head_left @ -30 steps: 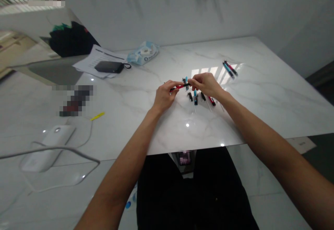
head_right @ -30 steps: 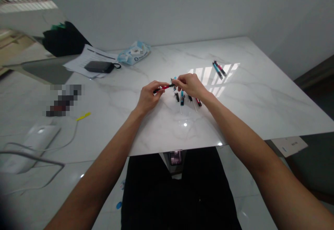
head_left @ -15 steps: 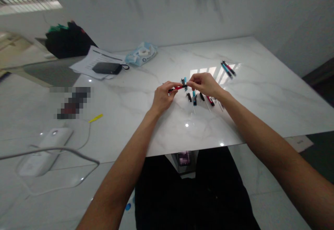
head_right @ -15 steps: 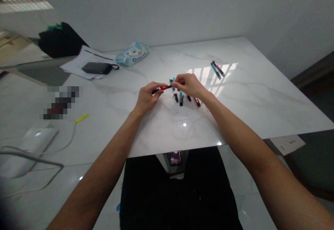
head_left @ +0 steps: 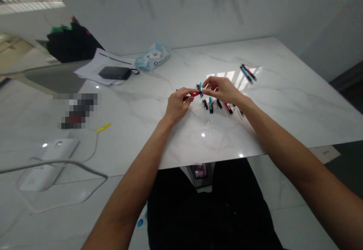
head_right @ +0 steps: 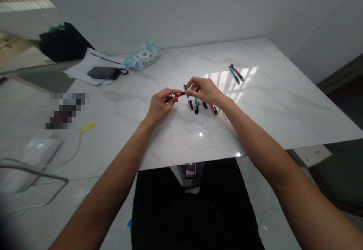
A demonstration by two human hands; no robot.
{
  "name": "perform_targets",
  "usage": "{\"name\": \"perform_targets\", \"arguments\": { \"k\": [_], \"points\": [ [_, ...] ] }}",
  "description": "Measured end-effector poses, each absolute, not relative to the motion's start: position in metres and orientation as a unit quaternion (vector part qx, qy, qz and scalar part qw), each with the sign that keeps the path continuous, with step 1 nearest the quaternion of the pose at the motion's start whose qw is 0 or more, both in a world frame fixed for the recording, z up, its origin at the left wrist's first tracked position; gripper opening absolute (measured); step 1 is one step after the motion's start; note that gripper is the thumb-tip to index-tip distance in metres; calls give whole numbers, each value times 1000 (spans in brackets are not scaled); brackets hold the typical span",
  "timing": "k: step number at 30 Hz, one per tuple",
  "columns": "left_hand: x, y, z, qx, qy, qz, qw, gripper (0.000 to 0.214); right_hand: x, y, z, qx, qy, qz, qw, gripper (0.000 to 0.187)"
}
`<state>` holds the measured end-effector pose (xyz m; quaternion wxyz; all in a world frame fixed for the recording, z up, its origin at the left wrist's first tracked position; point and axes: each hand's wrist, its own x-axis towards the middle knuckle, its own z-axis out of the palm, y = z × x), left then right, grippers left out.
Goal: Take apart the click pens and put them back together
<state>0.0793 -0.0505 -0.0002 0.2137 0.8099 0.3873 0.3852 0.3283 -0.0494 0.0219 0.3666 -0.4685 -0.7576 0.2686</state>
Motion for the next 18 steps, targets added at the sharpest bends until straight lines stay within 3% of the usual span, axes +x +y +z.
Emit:
{"name": "perform_targets", "arguments": {
  "k": [4, 10, 13, 18],
  "points": [
    [79, -50, -1, 810, 383, 388, 218, 34, 329, -49, 22, -499, -755, 249, 346, 41],
    [79, -47, -4, 805, 383, 394, 223, 35, 329, -48, 23, -468, -760, 259, 369, 36],
    [80, -47, -4, 805, 376, 395, 232, 34, 329, -48, 23, -502, -753, 246, 346, 49],
    [80, -48, -2, 806, 380, 395, 224, 35, 331, -47, 23, -476, -757, 250, 373, 32]
  ]
}}
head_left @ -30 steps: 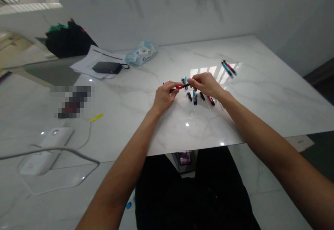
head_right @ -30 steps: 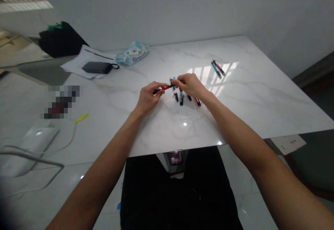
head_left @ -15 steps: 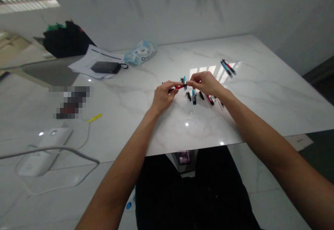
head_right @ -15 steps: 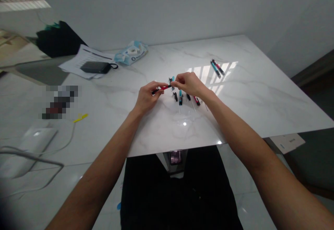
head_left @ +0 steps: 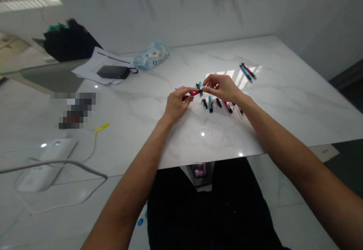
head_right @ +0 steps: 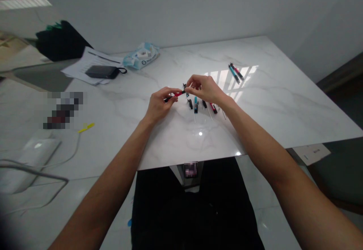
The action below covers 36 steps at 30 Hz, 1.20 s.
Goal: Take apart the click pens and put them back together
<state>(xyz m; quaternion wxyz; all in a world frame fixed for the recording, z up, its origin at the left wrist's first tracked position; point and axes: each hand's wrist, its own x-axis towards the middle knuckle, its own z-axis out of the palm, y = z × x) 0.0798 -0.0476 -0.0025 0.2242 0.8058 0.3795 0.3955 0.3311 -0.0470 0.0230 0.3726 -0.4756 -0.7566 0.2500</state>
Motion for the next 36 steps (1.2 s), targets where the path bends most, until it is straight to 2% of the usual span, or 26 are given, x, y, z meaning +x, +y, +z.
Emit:
{"name": "perform_targets", "arguments": {
  "k": [3, 8, 13, 23, 28, 36],
  "points": [
    [79, -47, -2, 805, 381, 395, 224, 36, 333, -46, 23, -479, -758, 243, 371, 32],
    [80, -49, -1, 803, 381, 395, 232, 33, 332, -48, 25, -508, -751, 239, 348, 49],
    [83, -52, 3, 790, 374, 412, 258, 29, 330, -49, 28, -510, -746, 235, 358, 54],
    [77, -41, 3, 724, 374, 482, 322, 37, 322, -49, 25, -452, -711, 332, 425, 45],
    [75, -37, 2, 707, 398, 499, 303, 33, 314, -54, 24, -451, -712, 353, 407, 39],
    [77, -39, -2, 720, 396, 494, 284, 42, 308, -56, 22, -448, -714, 347, 411, 40]
  ]
}}
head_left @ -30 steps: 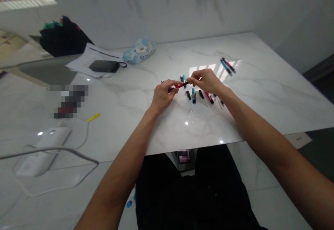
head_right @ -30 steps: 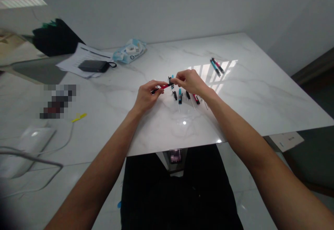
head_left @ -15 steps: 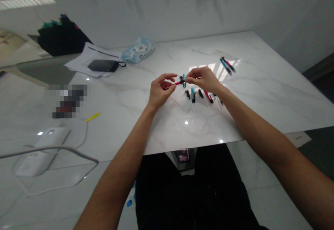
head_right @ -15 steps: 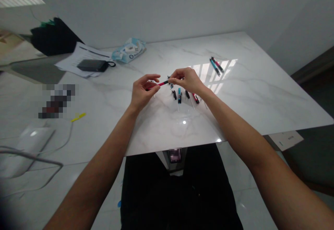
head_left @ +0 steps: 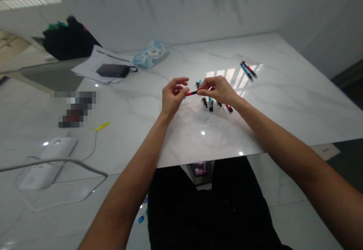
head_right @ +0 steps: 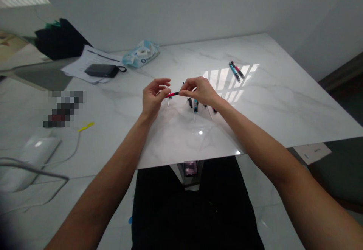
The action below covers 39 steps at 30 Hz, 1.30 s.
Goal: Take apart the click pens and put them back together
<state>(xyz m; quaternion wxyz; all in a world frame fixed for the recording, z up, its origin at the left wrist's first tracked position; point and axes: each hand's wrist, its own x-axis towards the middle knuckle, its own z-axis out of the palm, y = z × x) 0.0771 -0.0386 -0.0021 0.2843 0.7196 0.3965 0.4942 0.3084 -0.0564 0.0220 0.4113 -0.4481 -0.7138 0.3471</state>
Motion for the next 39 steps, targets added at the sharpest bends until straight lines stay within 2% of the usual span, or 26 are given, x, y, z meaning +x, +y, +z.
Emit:
{"name": "perform_targets", "arguments": {
  "k": [4, 15, 26, 32, 39],
  "points": [
    [77, -39, -1, 715, 398, 502, 280, 42, 311, -55, 23, -452, -714, 337, 416, 37],
    [74, -38, 0, 714, 398, 501, 284, 36, 306, -58, 23, -455, -722, 338, 397, 47],
    [70, -24, -8, 666, 369, 558, 329, 32, 318, -59, 32, -445, -790, 261, 330, 9],
    [71, -26, -8, 653, 373, 560, 348, 31, 320, -59, 35, -458, -804, 224, 306, 8],
    [70, -26, -4, 632, 409, 575, 322, 27, 338, -48, 33, -498, -786, 174, 323, 15]
  ]
}}
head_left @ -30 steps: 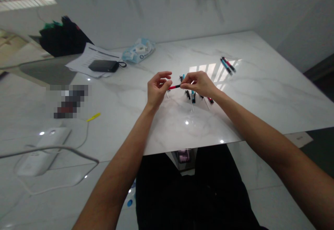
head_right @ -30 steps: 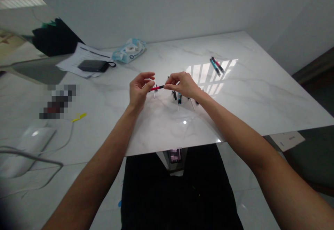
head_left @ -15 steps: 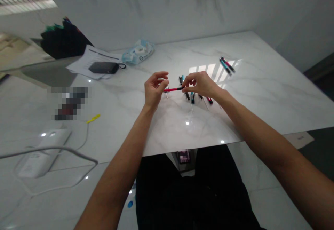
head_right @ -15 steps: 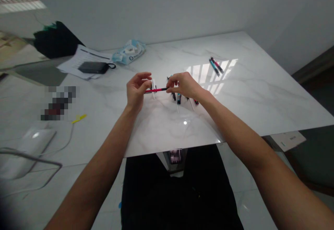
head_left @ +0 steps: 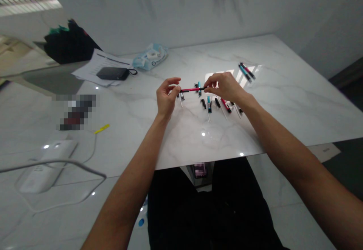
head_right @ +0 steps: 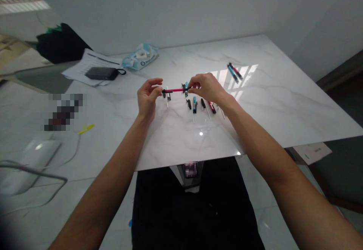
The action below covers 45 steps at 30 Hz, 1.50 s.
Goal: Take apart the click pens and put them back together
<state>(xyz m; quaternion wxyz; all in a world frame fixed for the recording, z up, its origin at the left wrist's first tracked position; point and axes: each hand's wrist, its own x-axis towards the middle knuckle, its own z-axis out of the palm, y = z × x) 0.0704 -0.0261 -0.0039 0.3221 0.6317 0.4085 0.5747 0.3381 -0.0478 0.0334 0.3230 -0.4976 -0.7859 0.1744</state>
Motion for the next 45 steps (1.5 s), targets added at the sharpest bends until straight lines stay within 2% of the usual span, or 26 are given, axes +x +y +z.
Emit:
{"name": "perform_targets", "arguments": {
  "k": [11, 20, 27, 31, 35, 39, 45],
  "points": [
    [71, -36, 10, 600, 449, 572, 334, 28, 435, -15, 20, -735, -546, -21, 401, 22],
    [71, -36, 9, 592, 463, 557, 353, 27, 451, -13, -6, -834, -480, 43, 269, 19],
    [71, -36, 8, 601, 458, 552, 352, 25, 458, -12, -12, -855, -459, 51, 233, 19],
    [72, -36, 9, 583, 459, 560, 369, 25, 450, -13, -8, -812, -514, 29, 275, 22],
    [71, -35, 9, 562, 462, 567, 386, 26, 420, -12, -5, -638, -682, 72, 351, 38],
    [71, -36, 9, 567, 464, 561, 386, 26, 385, -12, -11, -506, -775, 157, 344, 60],
    [72, -37, 8, 571, 462, 556, 388, 25, 363, -6, -23, -486, -793, 151, 335, 78]
  ]
}}
